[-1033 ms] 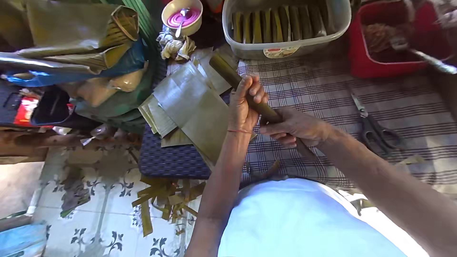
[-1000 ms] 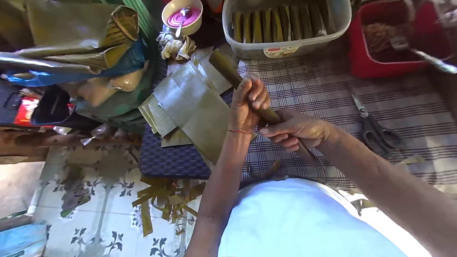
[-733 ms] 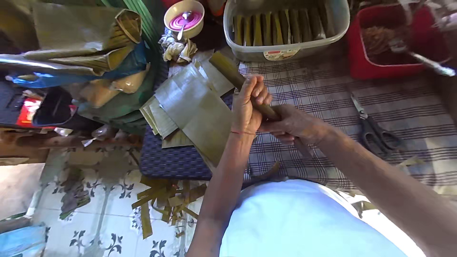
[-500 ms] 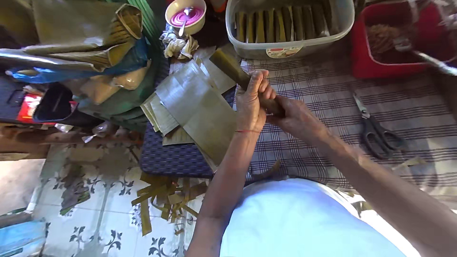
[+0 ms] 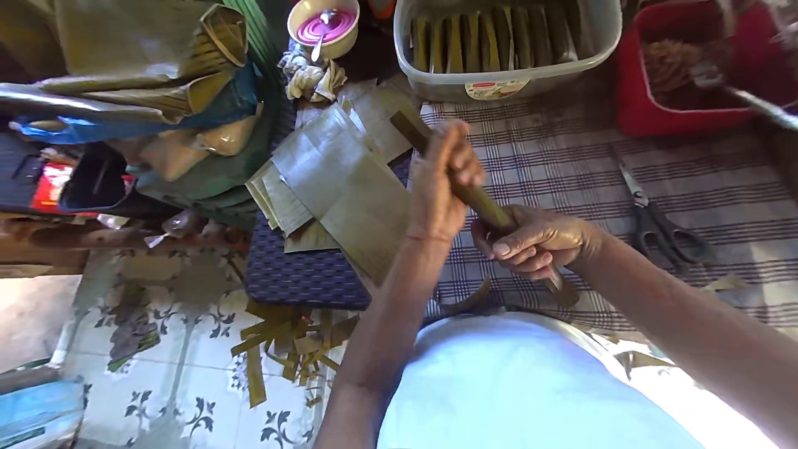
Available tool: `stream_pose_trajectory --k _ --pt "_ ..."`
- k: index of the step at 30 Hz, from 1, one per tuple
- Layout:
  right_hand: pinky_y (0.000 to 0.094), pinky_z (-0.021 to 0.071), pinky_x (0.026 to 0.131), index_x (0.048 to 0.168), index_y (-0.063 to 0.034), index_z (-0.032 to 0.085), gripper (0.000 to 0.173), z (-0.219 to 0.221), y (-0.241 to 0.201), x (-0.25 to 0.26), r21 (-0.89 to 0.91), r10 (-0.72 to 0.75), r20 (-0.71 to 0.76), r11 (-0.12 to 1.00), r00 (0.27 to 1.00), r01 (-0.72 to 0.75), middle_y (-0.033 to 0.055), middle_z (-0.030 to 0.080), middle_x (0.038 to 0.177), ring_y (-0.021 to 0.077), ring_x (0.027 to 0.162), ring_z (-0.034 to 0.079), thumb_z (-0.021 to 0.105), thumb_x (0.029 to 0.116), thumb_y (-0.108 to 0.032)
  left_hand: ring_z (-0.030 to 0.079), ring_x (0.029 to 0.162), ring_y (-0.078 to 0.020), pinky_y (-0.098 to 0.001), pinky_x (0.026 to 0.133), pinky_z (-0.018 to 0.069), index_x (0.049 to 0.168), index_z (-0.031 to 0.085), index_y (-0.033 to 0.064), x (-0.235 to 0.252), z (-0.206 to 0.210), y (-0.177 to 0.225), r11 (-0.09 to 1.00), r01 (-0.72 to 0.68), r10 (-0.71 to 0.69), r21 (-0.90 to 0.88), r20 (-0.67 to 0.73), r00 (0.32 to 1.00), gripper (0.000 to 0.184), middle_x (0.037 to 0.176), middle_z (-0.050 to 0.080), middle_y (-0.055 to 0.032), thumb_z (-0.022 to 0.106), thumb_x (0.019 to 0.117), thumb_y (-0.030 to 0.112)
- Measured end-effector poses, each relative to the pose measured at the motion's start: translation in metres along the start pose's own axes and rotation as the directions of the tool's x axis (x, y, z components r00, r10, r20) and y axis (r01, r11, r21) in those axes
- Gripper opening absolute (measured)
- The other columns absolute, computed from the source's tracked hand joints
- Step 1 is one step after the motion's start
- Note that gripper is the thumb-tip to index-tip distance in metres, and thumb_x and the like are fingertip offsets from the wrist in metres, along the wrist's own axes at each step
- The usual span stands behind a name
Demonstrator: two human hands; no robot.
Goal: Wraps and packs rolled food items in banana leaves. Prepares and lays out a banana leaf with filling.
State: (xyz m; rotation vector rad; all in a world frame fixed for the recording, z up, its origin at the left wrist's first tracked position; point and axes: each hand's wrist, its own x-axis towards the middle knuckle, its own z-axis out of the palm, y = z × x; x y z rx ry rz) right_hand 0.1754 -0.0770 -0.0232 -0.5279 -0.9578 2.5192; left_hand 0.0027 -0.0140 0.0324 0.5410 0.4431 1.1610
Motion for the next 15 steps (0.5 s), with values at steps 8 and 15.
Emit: stream_pose_trajectory --k 8,15 --pt "0.0166 0.0502 0.039 0.114 -0.0136 0.066 0.026 -0.021 0.012 -0.001 0.005 -0.082 0.165 0.997 0.983 0.083 -0.0114 0.057 0.059 -0.0022 0.044 0.056 0.073 0.0917 -0.025 0.042 0.041 -0.0003 -0.0142 0.043 0.0354 0.086 0.065 0.0173 -0.006 -0.02 -0.031 0.969 0.17 -0.077 -0.178 0.436 0.897 0.012 0.053 0.045 0.0084 0.072 0.0938 0.024" --pt "0.0262 0.053 0.05 0.101 -0.0113 0.063 0.023 0.026 0.005 0.003 -0.642 -0.339 -0.638 0.73 0.691 -0.234 0.0007 0.061 0.07 0.0094 0.052 0.058 0.077 0.0867 -0.023 0.036 0.039 -0.0019 -0.0152 0.04 0.0348 0.087 0.064 0.0125 -0.01 -0.01 -0.029 1.0 0.028 -0.027 -0.012 0.049 0.998 0.02 0.052 0.039 0.0067 0.053 0.1033 0.013"
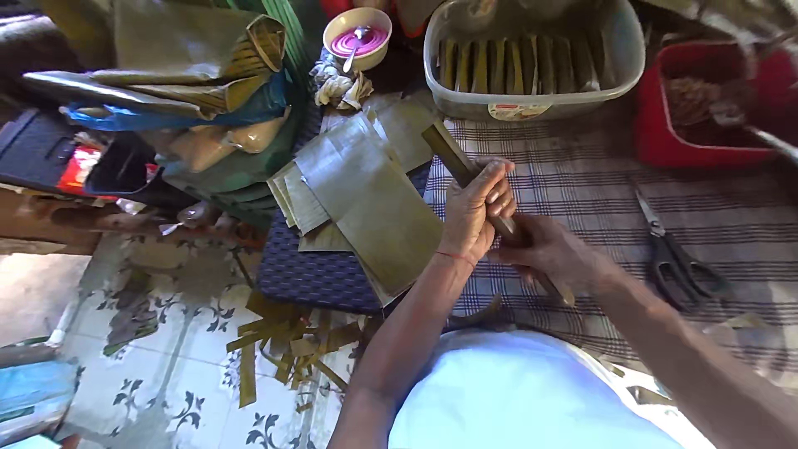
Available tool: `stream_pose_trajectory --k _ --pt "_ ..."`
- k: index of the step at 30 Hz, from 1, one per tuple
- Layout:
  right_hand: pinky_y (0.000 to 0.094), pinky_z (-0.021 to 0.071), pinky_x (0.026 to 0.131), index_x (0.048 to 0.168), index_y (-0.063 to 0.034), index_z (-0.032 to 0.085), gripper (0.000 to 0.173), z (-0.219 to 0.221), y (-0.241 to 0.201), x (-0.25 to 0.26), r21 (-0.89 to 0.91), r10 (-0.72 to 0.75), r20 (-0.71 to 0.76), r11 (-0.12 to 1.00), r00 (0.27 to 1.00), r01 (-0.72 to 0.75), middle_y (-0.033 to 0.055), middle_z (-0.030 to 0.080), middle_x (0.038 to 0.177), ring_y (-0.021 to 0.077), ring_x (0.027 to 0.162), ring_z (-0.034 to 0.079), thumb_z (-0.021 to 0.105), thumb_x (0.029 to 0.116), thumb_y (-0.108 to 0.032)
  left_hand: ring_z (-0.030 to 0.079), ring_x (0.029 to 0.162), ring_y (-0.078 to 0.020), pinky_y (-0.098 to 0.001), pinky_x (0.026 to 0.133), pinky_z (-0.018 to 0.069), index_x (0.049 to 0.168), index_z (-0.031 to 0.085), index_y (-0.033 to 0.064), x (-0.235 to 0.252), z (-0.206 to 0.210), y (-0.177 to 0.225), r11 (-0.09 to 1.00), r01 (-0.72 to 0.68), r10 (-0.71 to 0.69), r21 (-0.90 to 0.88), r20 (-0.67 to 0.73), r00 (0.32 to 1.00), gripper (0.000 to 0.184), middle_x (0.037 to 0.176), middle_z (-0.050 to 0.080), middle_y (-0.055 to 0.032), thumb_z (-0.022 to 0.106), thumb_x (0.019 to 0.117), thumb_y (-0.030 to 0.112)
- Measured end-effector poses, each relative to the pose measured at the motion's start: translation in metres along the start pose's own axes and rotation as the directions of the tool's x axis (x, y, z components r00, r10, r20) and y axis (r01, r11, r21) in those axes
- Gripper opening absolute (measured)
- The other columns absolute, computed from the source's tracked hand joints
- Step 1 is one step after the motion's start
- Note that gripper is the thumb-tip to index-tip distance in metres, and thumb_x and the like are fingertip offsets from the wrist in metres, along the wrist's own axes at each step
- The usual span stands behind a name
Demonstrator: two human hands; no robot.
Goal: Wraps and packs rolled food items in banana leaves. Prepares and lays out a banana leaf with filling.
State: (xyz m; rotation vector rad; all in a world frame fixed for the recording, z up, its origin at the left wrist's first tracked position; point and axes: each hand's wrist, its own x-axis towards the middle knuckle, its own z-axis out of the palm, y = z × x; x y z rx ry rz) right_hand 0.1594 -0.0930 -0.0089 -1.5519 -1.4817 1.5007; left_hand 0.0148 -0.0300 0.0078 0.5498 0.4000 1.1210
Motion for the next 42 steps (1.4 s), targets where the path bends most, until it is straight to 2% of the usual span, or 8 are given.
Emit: stream_pose_trajectory --k 2,5,9,12,20,24,31,42 --pt "0.041 0.0545 0.061 0.111 -0.0061 0.065 0.027 0.015 0.0 -0.004 -0.419 -0.254 -0.248 0.898 0.935 0.133 0.0072 0.064 0.081 0.0192 0.065 0.062 0.075 0.0911 -0.022 0.037 0.041 -0.0017 -0.0152 0.043 0.0376 0.092 0.064 0.0144 0.0 0.002 -0.002 0.996 -0.037 0.048 0.077 -0.143 0.989 0.015 0.054 0.039 0.0073 0.055 0.1038 0.016" --pt "0.0496 0.058 0.069 0.123 -0.0022 0.067 0.031 0.018 -0.001 -0.007 -0.595 -0.437 -0.313 0.782 0.843 0.185 0.0153 0.069 0.105 0.0277 0.079 0.069 0.069 0.0957 -0.017 0.052 0.055 -0.0024 -0.0177 0.058 0.0502 0.111 0.06 0.0194 -0.003 0.004 0.001 0.981 -0.017 0.061 0.192 -0.223 0.973 0.011 0.069 0.051 0.0068 0.052 0.1063 0.026" --pt "0.0265 0.057 0.065 0.122 -0.0137 0.066 0.025 -0.011 -0.005 -0.016 -0.162 -0.204 -0.186 0.971 0.961 0.175 0.0012 0.07 0.088 0.0097 0.071 0.066 0.06 0.1015 -0.026 0.071 0.095 -0.0124 -0.0276 0.088 0.0575 0.137 0.053 0.0148 -0.014 -0.002 0.014 0.968 0.065 -0.037 0.242 -0.116 0.993 0.035 0.115 0.071 -0.0053 0.038 0.1113 0.032" --pt "0.0184 0.0537 0.058 0.119 -0.0131 0.069 0.024 -0.03 -0.005 -0.024 0.234 -0.09 -0.018 0.968 0.996 0.092 0.0023 0.07 0.087 0.0076 0.066 0.064 0.059 0.1007 -0.024 0.07 0.112 -0.0193 -0.0336 0.099 0.055 0.137 0.056 0.0088 -0.015 -0.015 0.022 0.964 0.074 -0.086 0.256 0.037 0.996 0.047 0.128 0.069 -0.0107 0.028 0.1122 0.036" --pt "0.0171 0.053 0.05 0.109 -0.0114 0.072 0.024 -0.051 -0.005 -0.039 0.311 -0.063 0.173 0.95 0.983 0.006 0.0062 0.068 0.083 0.0073 0.058 0.063 0.061 0.1008 -0.031 0.075 0.099 -0.0215 -0.0357 0.093 0.0589 0.125 0.063 0.0023 -0.014 -0.02 0.032 0.898 0.084 -0.148 0.431 0.117 0.982 0.06 0.112 0.074 -0.0155 0.026 0.1102 0.047" --pt "0.017 0.0527 0.05 0.109 -0.0107 0.071 0.024 -0.056 -0.005 -0.042 0.283 -0.042 0.165 0.959 0.985 -0.006 0.0061 0.068 0.081 0.0077 0.058 0.063 0.06 0.1009 -0.03 0.075 0.097 -0.021 -0.0343 0.092 0.059 0.133 0.061 0.0037 -0.013 -0.021 0.032 0.87 0.067 -0.155 0.489 0.142 0.978 0.062 0.109 0.075 -0.0163 0.025 0.1101 0.048" --pt "0.0147 0.0492 0.048 0.104 -0.0095 0.07 0.019 -0.067 -0.022 -0.046 0.202 -0.051 0.163 0.979 0.985 0.017 0.0037 0.066 0.076 0.0057 0.055 0.059 0.058 0.1028 -0.025 0.073 0.103 -0.02 -0.0358 0.095 0.0571 0.149 0.053 0.012 -0.017 -0.023 0.023 0.809 -0.099 -0.011 0.579 0.183 0.983 0.055 0.118 0.074 -0.0129 0.032 0.1109 0.045" --pt "0.0142 0.0426 0.042 0.101 -0.0129 0.071 0.021 -0.068 -0.055 -0.045 -0.024 -0.082 0.125 0.996 0.989 0.085 -0.0003 0.066 0.072 0.0047 0.05 0.055 0.056 0.1031 -0.028 0.069 0.114 -0.0203 -0.0362 0.103 0.0532 0.15 0.048 0.0027 -0.014 -0.018 0.004 0.902 -0.185 0.091 0.389 0.246 0.965 0.063 0.128 0.069 -0.0128 0.031 0.1097 0.049"
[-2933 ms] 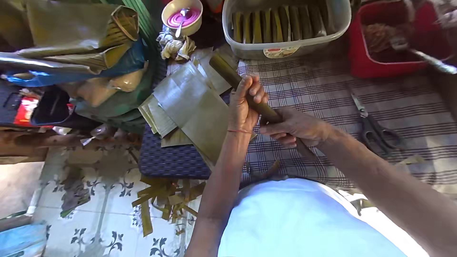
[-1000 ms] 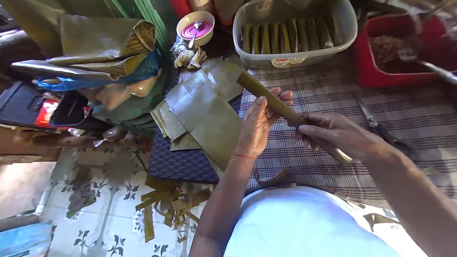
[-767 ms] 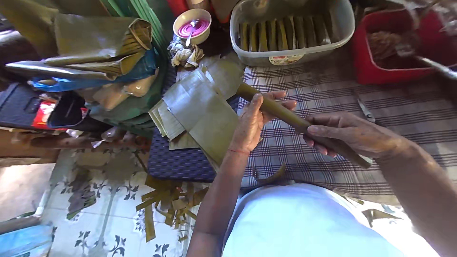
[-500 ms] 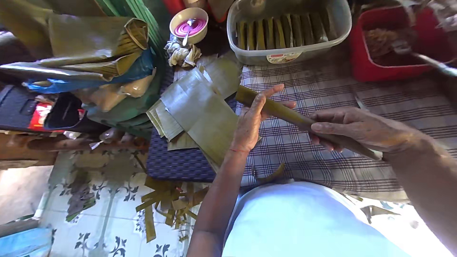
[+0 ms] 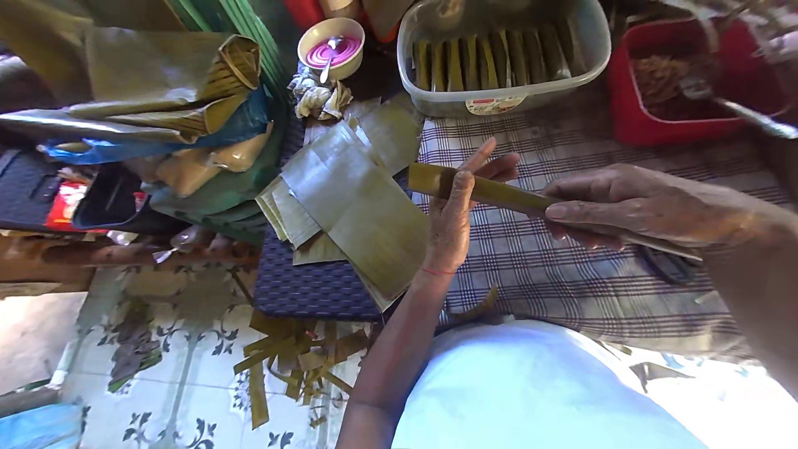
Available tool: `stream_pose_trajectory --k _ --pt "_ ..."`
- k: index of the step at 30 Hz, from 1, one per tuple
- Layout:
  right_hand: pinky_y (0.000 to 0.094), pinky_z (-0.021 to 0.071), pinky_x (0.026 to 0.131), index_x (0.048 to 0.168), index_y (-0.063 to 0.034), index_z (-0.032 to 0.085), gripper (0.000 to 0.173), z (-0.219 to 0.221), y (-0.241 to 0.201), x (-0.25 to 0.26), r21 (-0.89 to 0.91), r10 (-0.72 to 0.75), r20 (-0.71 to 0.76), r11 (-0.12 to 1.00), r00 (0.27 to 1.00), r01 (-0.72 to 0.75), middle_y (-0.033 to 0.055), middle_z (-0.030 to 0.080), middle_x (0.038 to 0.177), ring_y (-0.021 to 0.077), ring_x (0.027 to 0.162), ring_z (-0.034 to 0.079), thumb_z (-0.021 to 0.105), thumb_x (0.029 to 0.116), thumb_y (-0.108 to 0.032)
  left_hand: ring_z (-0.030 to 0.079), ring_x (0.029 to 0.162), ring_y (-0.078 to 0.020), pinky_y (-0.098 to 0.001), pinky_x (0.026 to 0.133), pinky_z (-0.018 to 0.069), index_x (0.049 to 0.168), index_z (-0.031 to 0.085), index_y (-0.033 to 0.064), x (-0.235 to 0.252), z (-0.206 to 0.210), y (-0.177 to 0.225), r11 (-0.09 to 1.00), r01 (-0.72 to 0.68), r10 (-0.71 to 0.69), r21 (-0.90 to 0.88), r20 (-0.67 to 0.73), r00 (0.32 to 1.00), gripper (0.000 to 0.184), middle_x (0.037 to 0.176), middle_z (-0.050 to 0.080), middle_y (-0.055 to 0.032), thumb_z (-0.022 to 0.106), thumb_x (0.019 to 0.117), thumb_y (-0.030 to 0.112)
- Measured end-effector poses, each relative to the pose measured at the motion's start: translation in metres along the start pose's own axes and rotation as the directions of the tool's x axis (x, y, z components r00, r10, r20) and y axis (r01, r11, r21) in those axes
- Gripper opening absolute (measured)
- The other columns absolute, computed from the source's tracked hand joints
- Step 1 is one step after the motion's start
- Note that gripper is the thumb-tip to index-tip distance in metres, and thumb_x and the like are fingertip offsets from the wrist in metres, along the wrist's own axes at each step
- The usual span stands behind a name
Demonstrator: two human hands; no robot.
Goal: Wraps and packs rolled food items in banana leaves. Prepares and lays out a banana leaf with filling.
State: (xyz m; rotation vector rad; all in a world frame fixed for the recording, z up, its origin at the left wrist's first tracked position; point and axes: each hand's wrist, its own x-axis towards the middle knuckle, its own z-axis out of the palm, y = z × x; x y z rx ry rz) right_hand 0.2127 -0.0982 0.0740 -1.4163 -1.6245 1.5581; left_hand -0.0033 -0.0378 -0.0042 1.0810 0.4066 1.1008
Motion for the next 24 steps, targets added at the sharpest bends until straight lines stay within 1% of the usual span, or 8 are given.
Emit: stream_pose_trajectory --k 6,9,11,15,18,20,22,24 --pt "0.0127 0.0393 0.041 0.099 -0.0113 0.071 0.021 0.001 -0.006 0.005 -0.01 -0.023 0.018 1.0 1.0 0.023 -0.0002 0.065 0.07 0.0033 0.048 0.052 0.056 0.1037 -0.025 0.068 0.117 -0.0198 -0.0355 0.105 0.0519 0.155 0.038 0.0018 0.001 -0.002 -0.006 0.992 -0.102 0.103 0.072 -0.005 0.995 0.07 0.133 0.067 -0.0128 0.027 0.1092 0.053" --pt "0.0122 0.0391 0.043 0.099 -0.0094 0.071 0.02 0.001 -0.012 0.007 -0.016 -0.039 0.031 0.999 0.999 0.04 -0.0008 0.065 0.071 0.0022 0.05 0.052 0.053 0.1034 -0.018 0.067 0.118 -0.0209 -0.0362 0.106 0.0512 0.153 0.041 0.0019 0.001 0.0 -0.004 0.994 -0.097 0.097 -0.047 -0.009 0.995 0.071 0.133 0.067 -0.0132 0.037 0.1067 0.055" --pt "0.0123 0.0401 0.043 0.098 -0.0095 0.07 0.02 0.001 -0.014 0.009 -0.037 -0.051 0.036 0.998 0.998 0.053 -0.0013 0.065 0.071 0.0022 0.05 0.054 0.053 0.1033 -0.018 0.067 0.119 -0.0212 -0.036 0.107 0.051 0.152 0.042 0.0012 0.002 0.001 -0.002 0.992 -0.085 0.085 -0.095 -0.004 0.996 0.07 0.134 0.066 -0.0141 0.039 0.1063 0.054" --pt "0.0142 0.0411 0.041 0.099 -0.0088 0.07 0.02 -0.003 -0.015 0.011 -0.085 -0.058 0.037 0.995 0.998 0.061 0.0003 0.066 0.073 0.0045 0.05 0.055 0.054 0.1034 -0.02 0.066 0.119 -0.019 -0.0342 0.107 0.05 0.155 0.038 0.0007 0.003 -0.003 0.0 0.996 -0.066 0.069 -0.065 0.033 0.997 0.072 0.137 0.064 -0.0135 0.032 0.1077 0.055" --pt "0.0175 0.0411 0.04 0.099 -0.0089 0.07 0.022 -0.011 -0.016 0.014 -0.15 -0.056 0.078 0.986 0.995 0.068 0.0022 0.066 0.073 0.0079 0.049 0.055 0.053 0.1047 -0.022 0.067 0.116 -0.0177 -0.034 0.104 0.0515 0.155 0.036 -0.0004 0.003 -0.004 -0.001 0.989 -0.136 0.134 0.053 0.032 0.99 0.072 0.136 0.064 -0.0129 0.031 0.1084 0.054" --pt "0.0192 0.0417 0.039 0.101 -0.0102 0.071 0.022 -0.017 -0.021 0.015 -0.249 -0.033 0.09 0.967 0.995 0.055 0.0013 0.067 0.073 0.0085 0.048 0.056 0.054 0.1057 -0.023 0.068 0.114 -0.0183 -0.0349 0.101 0.0536 0.155 0.034 -0.0015 0.003 -0.004 -0.006 0.944 -0.235 0.239 0.232 0.013 0.971 0.07 0.137 0.063 -0.0137 0.028 0.1098 0.051" --pt "0.0207 0.0434 0.041 0.102 -0.0116 0.072 0.019 -0.021 -0.03 0.015 -0.337 0.02 0.066 0.942 0.998 0.003 0.0001 0.068 0.073 0.0088 0.05 0.058 0.057 0.1045 -0.023 0.068 0.112 -0.018 -0.0346 0.097 0.0559 0.159 0.025 -0.0003 0.001 -0.006 -0.013 0.814 -0.289 0.329 0.504 0.01 0.944 0.064 0.143 0.059 -0.0141 0.024 0.1121 0.043" --pt "0.0213 0.0448 0.045 0.099 -0.0128 0.072 0.016 -0.026 -0.039 0.015 -0.444 0.026 0.062 0.896 0.998 0.004 -0.0017 0.067 0.072 0.0077 0.052 0.058 0.061 0.103 -0.024 0.069 0.112 -0.021 -0.0351 0.093 0.0583 0.161 0.019 0.0 -0.002 -0.007 -0.016 0.66 -0.319 0.381 0.68 0.063 0.922 0.058 0.151 0.051 -0.0182 0.036 0.1121 0.027"
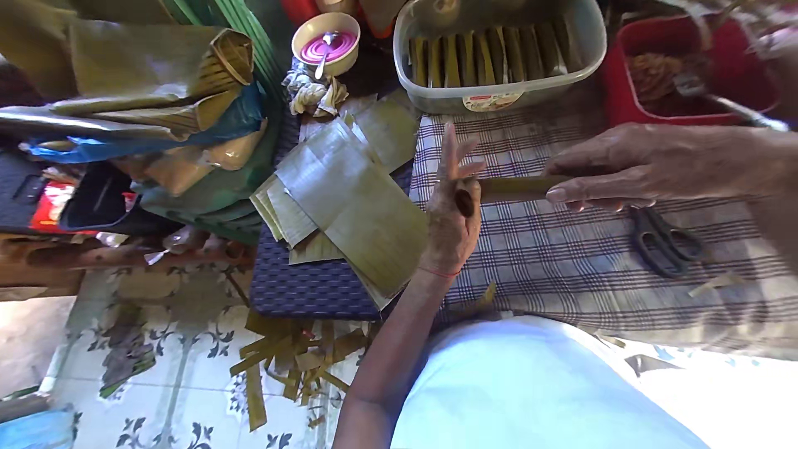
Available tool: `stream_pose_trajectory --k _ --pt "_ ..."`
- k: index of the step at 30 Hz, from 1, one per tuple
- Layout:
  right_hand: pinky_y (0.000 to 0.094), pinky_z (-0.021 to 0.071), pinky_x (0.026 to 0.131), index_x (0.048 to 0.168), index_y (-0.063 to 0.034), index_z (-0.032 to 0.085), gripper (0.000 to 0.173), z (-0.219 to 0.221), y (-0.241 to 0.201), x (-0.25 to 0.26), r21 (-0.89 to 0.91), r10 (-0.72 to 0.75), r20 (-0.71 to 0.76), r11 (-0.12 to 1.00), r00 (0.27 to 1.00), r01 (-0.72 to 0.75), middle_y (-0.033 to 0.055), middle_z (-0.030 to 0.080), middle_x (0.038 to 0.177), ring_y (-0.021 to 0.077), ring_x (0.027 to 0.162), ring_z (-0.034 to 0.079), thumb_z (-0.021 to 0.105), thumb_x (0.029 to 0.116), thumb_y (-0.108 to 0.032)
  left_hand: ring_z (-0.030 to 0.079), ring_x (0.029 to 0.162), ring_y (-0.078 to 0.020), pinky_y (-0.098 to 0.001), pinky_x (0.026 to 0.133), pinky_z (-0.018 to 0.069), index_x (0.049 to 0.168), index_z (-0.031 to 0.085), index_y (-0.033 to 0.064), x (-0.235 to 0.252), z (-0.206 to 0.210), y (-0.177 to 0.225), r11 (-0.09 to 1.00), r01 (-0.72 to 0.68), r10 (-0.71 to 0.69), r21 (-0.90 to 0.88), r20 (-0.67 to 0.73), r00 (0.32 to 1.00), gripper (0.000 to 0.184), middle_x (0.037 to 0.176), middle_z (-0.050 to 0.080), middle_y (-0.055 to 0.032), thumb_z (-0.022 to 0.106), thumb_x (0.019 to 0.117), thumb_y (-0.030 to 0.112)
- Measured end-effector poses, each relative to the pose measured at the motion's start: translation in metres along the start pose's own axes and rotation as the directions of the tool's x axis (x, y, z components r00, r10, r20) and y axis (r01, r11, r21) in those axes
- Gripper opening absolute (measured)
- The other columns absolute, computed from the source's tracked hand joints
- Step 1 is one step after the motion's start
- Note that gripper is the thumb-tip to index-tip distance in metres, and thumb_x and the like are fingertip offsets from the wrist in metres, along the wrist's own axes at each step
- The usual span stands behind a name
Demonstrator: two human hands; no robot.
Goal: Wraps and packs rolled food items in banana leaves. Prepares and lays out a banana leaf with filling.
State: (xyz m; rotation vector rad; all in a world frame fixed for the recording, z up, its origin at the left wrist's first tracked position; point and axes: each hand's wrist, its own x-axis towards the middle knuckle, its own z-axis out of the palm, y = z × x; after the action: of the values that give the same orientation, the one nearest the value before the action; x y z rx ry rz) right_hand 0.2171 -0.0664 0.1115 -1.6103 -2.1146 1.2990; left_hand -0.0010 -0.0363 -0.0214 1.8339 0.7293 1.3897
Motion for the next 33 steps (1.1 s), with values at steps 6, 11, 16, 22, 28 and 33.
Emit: stream_pose_trajectory --k 6,11,16,22,28,33 --pt "0.0386 0.0464 0.055 0.087 -0.0154 0.068 0.011 -0.026 -0.042 0.007 -0.676 0.044 0.062 0.737 0.997 0.009 -0.0006 0.057 0.065 0.0162 0.06 0.058 0.075 0.0931 -0.021 0.051 0.137 -0.0297 -0.0344 0.107 0.0498 0.159 0.014 -0.0061 -0.015 0.012 -0.009 0.951 -0.165 0.062 0.263 0.359 0.931 0.093 0.162 0.025 -0.0301 0.068 0.0833 -0.003" --pt "0.0501 0.046 0.056 0.078 -0.0089 0.067 0.017 0.002 -0.084 0.017 -0.87 0.227 0.05 0.489 0.973 -0.069 0.0083 0.058 0.065 0.0315 0.065 0.063 0.065 0.0946 -0.008 0.072 0.101 -0.0272 -0.0379 0.086 0.0592 0.153 0.036 -0.0074 -0.025 0.03 -0.006 0.907 -0.158 -0.03 0.391 0.433 0.901 0.068 0.132 0.063 -0.0222 0.067 0.0928 0.0" --pt "0.0467 0.0472 0.061 0.08 -0.003 0.069 0.014 0.027 -0.089 0.034 -0.92 0.212 0.137 0.389 0.968 0.045 0.0114 0.062 0.074 0.0313 0.073 0.065 0.064 0.0934 -0.002 0.073 0.077 -0.0242 -0.0338 0.071 0.0603 0.104 0.071 -0.0058 -0.022 0.038 0.0 0.839 -0.236 0.102 0.49 0.284 0.953 0.019 0.093 0.072 -0.0171 0.073 0.0885 0.005" --pt "0.0457 0.0445 0.059 0.08 -0.0038 0.064 0.012 -0.015 -0.117 0.002 -0.975 -0.012 0.031 0.22 0.999 0.033 0.0092 0.055 0.067 0.0302 0.066 0.06 0.065 0.0914 0.0 0.075 0.082 -0.0265 -0.0389 0.072 0.0614 0.129 0.064 -0.0044 -0.022 0.037 -0.016 0.898 -0.098 -0.023 0.428 0.268 0.963 0.04 0.107 0.074 -0.0177 0.071 0.0904 0.005" --pt "0.0435 0.0424 0.049 0.078 -0.02 0.068 0.016 -0.064 -0.091 -0.005 -0.897 -0.243 -0.043 0.437 0.969 0.069 -0.0004 0.054 0.059 0.0206 0.055 0.058 0.067 0.0928 -0.015 0.075 0.094 -0.0258 -0.0403 0.084 0.061 0.132 0.064 -0.0015 -0.025 0.031 -0.027 0.943 -0.019 -0.09 0.333 0.308 0.947 0.044 0.113 0.074 -0.0162 0.074 0.0906 0.011" --pt "0.0507 0.0487 0.065 0.09 -0.0078 0.07 0.009 -0.035 -0.092 -0.013 -0.727 -0.169 -0.271 0.681 0.948 -0.086 0.0092 0.064 0.077 0.0283 0.074 0.065 0.063 0.0952 -0.009 0.073 0.097 -0.0206 -0.035 0.088 0.0604 0.131 0.052 -0.009 0.007 0.023 0.012 1.0 -0.013 0.011 0.01 0.16 0.987 0.045 0.108 0.072 -0.0188 0.071 0.0909 0.0"
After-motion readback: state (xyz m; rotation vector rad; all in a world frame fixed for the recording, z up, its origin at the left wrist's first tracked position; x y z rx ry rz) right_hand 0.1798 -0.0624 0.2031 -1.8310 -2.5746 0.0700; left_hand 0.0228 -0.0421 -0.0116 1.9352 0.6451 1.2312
